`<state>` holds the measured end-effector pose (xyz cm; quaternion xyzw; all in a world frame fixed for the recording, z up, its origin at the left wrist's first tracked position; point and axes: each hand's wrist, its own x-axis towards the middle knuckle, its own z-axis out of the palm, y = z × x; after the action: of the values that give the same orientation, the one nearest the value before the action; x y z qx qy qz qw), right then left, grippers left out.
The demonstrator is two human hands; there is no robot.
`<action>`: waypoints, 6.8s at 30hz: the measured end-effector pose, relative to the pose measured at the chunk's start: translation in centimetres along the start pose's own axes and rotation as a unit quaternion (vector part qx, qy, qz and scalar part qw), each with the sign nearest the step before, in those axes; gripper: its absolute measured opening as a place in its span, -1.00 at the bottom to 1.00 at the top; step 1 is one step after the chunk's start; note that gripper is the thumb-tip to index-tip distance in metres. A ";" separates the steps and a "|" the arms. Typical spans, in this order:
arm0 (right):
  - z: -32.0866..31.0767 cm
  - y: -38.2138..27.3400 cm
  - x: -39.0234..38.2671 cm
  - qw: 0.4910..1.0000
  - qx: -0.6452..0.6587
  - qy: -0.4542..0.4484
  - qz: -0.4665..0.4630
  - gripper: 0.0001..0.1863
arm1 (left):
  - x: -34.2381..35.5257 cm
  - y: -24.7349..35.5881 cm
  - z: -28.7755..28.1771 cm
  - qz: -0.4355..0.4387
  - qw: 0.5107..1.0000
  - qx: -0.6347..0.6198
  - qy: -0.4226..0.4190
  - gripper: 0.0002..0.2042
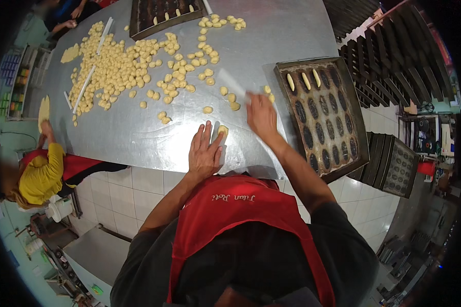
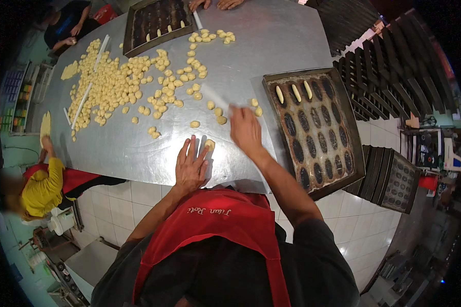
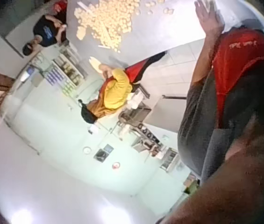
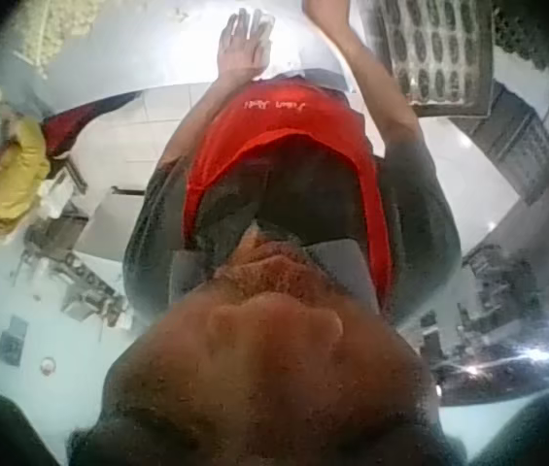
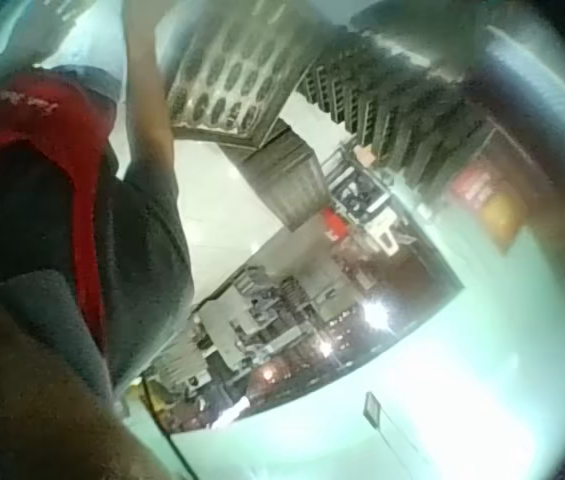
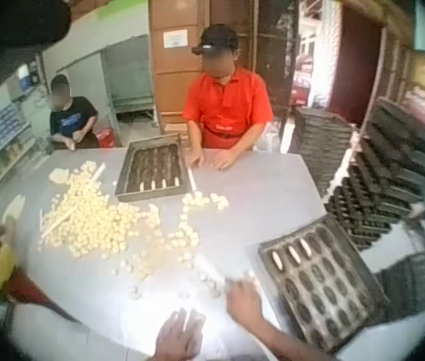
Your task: The recorder is shaping dough balls into small loaves and placing them on a baking tray in a bakery production area.
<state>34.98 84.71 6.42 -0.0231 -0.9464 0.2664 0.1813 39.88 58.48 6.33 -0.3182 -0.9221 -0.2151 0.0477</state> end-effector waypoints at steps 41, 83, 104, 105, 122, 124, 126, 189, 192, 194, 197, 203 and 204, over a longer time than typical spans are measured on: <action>5.7 -10.7 -12.6 0.958 -0.069 -0.272 -0.064 0.01 | -5.0 -11.0 -3.1 -0.163 0.972 -0.162 0.046 -0.68; -6.9 27.7 7.3 0.962 -0.107 0.117 0.222 -0.62 | -4.3 -2.5 -0.4 -0.367 0.847 -0.384 0.029 -0.78; 0.6 2.2 -8.3 0.997 -0.035 0.010 0.062 -0.72 | 0.1 -1.7 0.5 0.056 0.995 0.018 -0.079 -0.42; 0.4 1.1 -9.1 0.999 -0.012 -0.034 -0.010 -0.70 | 0.7 -1.4 -0.3 0.038 0.996 0.011 -0.076 -0.38; 3.6 -3.2 -8.9 0.994 0.068 -0.069 0.059 -0.68 | -0.8 -3.8 1.8 0.107 0.989 -0.044 -0.090 -0.34; 3.8 -3.9 -7.3 0.997 -0.042 -0.061 0.035 -0.59 | 1.5 -3.1 2.7 0.086 0.990 -0.104 -0.051 -0.37; 4.4 -4.9 -8.0 0.995 -0.067 -0.059 -0.032 -0.56 | 2.9 -1.8 2.8 -0.036 0.994 -0.099 -0.036 -0.39; 1.2 4.5 -2.5 0.982 -0.120 0.002 0.145 -0.40 | 3.5 -1.8 3.5 0.067 0.996 -0.042 -0.027 -0.58; 1.2 4.9 -4.4 0.979 -0.108 0.012 0.174 -0.52 | 1.4 -0.8 1.3 0.062 0.994 -0.004 -0.095 -0.49; 0.2 2.9 -6.8 0.996 -0.054 0.013 0.068 -0.66 | 1.3 -1.0 -0.5 0.047 0.995 -0.019 -0.082 -0.43; 0.9 0.4 -9.5 0.992 0.007 -0.071 -0.101 -0.65 | 2.9 -2.4 -0.3 0.009 0.998 -0.026 -0.064 -0.32; 2.9 -2.1 -5.3 0.995 0.052 -0.058 -0.056 -0.55 | 9.8 -6.6 2.1 0.012 0.989 0.148 0.013 -0.25; 3.0 -2.3 -5.5 0.998 0.048 -0.041 -0.025 -0.53 | 8.8 -6.2 2.0 0.013 0.989 0.147 0.013 -0.25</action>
<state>39.14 80.46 3.40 0.0204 -0.9393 0.3080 0.1499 29.21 59.93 4.17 -0.3173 -0.9386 -0.0809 0.1090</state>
